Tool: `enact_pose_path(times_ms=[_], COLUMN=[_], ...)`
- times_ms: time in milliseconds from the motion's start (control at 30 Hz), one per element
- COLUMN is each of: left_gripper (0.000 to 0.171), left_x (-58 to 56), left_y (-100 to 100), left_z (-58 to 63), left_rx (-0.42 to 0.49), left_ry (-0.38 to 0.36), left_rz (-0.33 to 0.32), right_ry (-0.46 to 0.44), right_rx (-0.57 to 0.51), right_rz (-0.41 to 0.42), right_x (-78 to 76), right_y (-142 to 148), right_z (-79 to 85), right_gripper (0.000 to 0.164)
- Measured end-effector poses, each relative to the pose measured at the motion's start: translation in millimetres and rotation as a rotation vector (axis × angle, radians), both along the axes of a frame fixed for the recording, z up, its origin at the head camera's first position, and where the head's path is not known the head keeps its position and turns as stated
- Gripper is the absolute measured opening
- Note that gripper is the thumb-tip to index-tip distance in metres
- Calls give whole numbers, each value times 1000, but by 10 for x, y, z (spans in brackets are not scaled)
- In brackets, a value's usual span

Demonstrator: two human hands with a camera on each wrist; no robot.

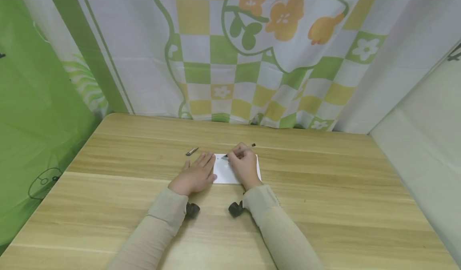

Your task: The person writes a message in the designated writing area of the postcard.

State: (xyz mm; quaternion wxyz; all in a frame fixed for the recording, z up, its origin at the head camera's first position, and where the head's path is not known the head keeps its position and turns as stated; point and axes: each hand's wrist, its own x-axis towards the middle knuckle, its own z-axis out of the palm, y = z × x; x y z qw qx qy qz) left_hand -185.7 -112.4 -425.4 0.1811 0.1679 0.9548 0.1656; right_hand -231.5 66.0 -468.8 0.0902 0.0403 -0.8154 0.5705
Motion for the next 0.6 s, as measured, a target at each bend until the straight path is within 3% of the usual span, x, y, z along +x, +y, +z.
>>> enact_pose_path(times_ms=[600], left_gripper=[68], left_x=[-14], left_y=[3], left_z=[-17], left_rx=[-5], left_ry=[-26], left_rz=[3], right_ry=[0], right_rx=[-8], right_rz=[-12], right_x=[-3], right_y=[3], right_z=[13], right_gripper=[10])
